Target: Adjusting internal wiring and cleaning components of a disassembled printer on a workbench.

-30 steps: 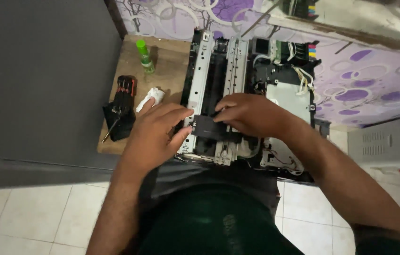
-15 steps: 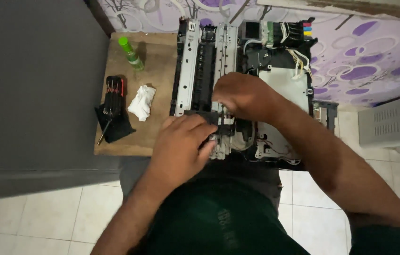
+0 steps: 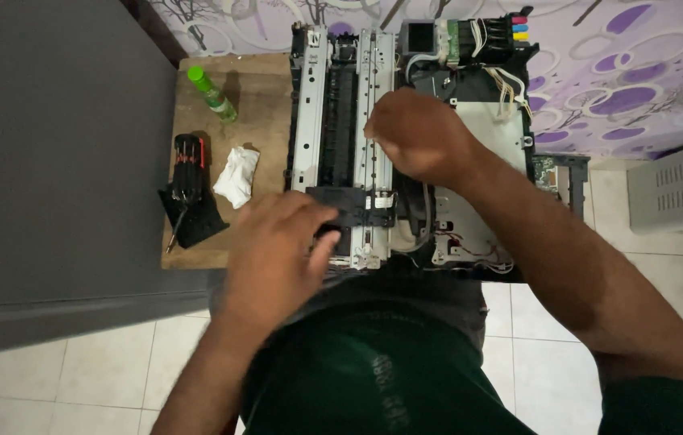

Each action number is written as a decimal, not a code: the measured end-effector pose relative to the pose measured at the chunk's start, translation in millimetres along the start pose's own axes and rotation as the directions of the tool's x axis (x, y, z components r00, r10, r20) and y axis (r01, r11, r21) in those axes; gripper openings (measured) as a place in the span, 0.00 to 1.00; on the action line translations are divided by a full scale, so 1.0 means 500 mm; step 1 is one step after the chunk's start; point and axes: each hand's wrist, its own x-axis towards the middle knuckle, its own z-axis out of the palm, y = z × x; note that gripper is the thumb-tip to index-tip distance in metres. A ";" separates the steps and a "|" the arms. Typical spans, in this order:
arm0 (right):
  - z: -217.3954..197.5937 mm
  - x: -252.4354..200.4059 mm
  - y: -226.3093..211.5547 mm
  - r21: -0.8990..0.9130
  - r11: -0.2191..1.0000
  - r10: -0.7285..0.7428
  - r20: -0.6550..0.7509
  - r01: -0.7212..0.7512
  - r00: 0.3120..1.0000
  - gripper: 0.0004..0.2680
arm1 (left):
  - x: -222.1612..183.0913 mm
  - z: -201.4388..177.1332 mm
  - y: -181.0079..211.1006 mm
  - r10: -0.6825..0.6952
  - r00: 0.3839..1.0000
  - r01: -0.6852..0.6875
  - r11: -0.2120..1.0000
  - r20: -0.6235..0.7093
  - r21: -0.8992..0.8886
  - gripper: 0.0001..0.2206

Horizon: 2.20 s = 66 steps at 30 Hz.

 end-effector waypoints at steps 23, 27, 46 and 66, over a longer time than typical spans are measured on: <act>-0.047 0.133 0.093 -0.193 0.977 -0.114 -0.137 0.086 0.984 0.07 | -0.005 -0.019 -0.049 0.015 0.994 -0.012 1.000 -0.111 0.029 0.24; -0.048 0.151 0.119 -0.206 0.941 -0.310 -0.198 0.269 0.930 0.07 | 0.002 -0.007 -0.015 -0.105 0.985 0.082 0.983 0.137 0.164 0.51; -0.010 0.165 0.221 -0.087 0.984 -0.169 -0.222 0.153 0.960 0.06 | 0.002 0.048 0.011 -0.059 0.977 0.035 0.992 0.203 0.122 0.58; -0.205 0.124 0.132 0.282 0.959 0.020 -0.012 -0.016 1.000 0.11 | 0.006 0.076 -0.016 -0.138 0.981 0.125 0.987 0.136 0.099 0.45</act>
